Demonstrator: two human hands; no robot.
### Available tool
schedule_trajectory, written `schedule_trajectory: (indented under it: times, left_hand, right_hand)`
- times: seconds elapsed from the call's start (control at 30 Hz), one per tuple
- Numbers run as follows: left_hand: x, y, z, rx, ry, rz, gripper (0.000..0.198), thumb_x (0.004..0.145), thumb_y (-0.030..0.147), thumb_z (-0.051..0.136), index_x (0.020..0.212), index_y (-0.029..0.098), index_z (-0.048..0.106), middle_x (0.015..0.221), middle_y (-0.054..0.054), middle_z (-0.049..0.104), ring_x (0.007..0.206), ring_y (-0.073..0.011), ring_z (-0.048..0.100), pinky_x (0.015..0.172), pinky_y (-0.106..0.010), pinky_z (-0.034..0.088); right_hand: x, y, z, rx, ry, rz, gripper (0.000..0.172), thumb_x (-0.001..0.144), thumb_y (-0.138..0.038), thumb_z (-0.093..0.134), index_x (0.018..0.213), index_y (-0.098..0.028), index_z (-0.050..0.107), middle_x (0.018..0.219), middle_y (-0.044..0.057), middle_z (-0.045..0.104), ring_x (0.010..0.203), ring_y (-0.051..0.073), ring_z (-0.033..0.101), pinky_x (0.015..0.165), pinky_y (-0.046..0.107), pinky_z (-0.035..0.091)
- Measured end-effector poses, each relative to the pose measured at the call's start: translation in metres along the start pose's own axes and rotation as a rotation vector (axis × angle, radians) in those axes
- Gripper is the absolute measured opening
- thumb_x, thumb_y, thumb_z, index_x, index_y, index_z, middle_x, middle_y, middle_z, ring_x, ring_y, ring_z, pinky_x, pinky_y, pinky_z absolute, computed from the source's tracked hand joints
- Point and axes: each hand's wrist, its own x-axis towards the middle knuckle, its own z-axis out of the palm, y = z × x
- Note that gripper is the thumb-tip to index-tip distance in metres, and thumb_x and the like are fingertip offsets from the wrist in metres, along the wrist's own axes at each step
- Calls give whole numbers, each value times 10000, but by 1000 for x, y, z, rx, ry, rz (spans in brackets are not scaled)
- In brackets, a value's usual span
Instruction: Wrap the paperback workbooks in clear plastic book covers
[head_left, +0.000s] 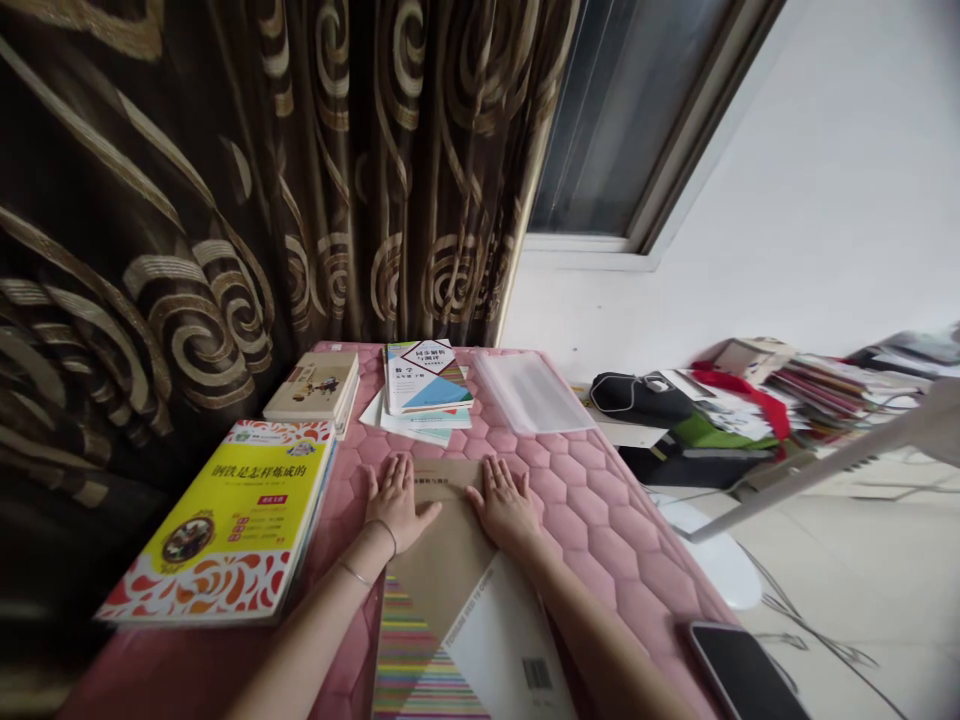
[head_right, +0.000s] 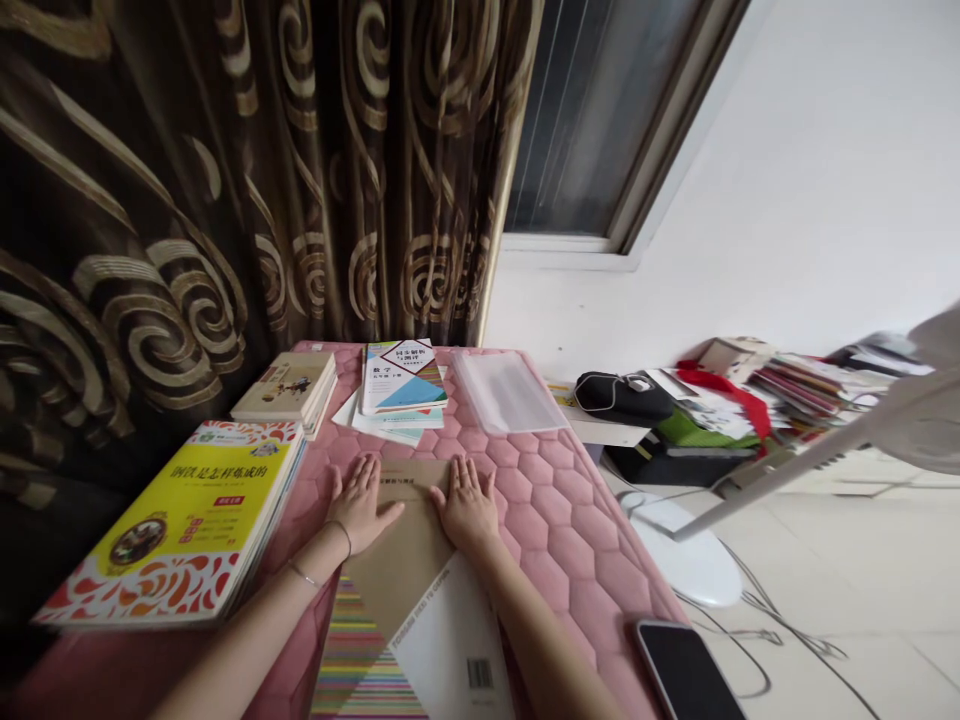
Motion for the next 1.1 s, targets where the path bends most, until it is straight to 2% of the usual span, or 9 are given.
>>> schedule_trajectory:
  times: [0.13, 0.23, 0.37, 0.47, 0.53, 0.7, 0.87, 0.97, 1.1]
  left_hand:
    - [-4, 7, -15, 23, 55, -27, 616, 941, 396, 306, 1477, 92, 324, 1556, -165, 280, 1459, -307, 190, 1144, -657, 94]
    - [-28, 26, -19, 54, 86, 67, 531, 931, 197, 261, 1430, 121, 425, 1547, -125, 323, 1453, -276, 221, 1155, -650, 92]
    - [-104, 56, 5, 66, 101, 257, 524, 897, 199, 341, 1400, 160, 483, 1479, -106, 449, 1412, -247, 318, 1169, -578, 193]
    - [-164, 65, 30, 152, 346, 433, 595, 826, 174, 408, 1407, 286, 475, 1466, -12, 478, 1434, -213, 262, 1192, -525, 149]
    - [-188, 62, 39, 193, 465, 466, 631, 776, 185, 443, 1392, 317, 490, 1442, 22, 506, 1457, -208, 192, 1212, -498, 72]
    - [-199, 43, 34, 254, 513, 441, 590, 734, 253, 469, 1313, 233, 578, 1423, -23, 529, 1477, -230, 123, 1221, -481, 58]
    - [-208, 28, 33, 244, 402, 372, 693, 712, 299, 493, 1395, 183, 482, 1455, -71, 487, 1478, -235, 138, 1212, -470, 136]
    - [-219, 17, 40, 218, 344, 285, 778, 702, 303, 496, 1460, 171, 381, 1479, -95, 448, 1473, -247, 167, 1186, -512, 205]
    - [-224, -2, 42, 213, 352, 279, 760, 717, 316, 490, 1456, 170, 384, 1478, -112, 445, 1472, -249, 172, 1192, -548, 163]
  right_hand:
    - [3, -3, -7, -31, -33, 15, 683, 988, -496, 211, 1502, -47, 232, 1571, 171, 182, 1468, 281, 138, 1153, 596, 31]
    - [-11, -9, -9, -36, -15, -28, 622, 993, -427, 251, 1491, -54, 282, 1562, 171, 218, 1470, 302, 101, 1147, 614, 9]
    - [-78, -24, 20, 65, -66, -257, 541, 958, -234, 303, 1483, -108, 338, 1545, 141, 273, 1447, 301, 207, 1151, 535, 227]
    - [-146, -36, 58, 156, 74, -382, 557, 964, -257, 310, 1509, -151, 273, 1543, 118, 285, 1428, 289, 266, 1124, 492, 330]
    - [-180, -40, 76, 186, 185, -398, 670, 958, -376, 376, 1537, -149, 127, 1543, 137, 262, 1404, 311, 318, 1091, 484, 385]
    - [-208, -19, 82, 118, 265, -521, 874, 908, -544, 422, 1538, -140, -31, 1509, 143, 320, 1346, 332, 412, 1018, 458, 459]
    - [-219, 23, 78, 79, 255, -466, 899, 890, -552, 441, 1539, -159, -42, 1519, 128, 306, 1329, 341, 436, 1005, 482, 462]
    - [-228, 48, 90, 55, 247, -434, 896, 882, -541, 458, 1537, -205, -52, 1523, 100, 303, 1312, 350, 456, 974, 505, 479]
    - [-236, 68, 110, -6, 302, -362, 884, 879, -558, 446, 1540, -204, -22, 1500, 125, 343, 1270, 370, 499, 938, 538, 488]
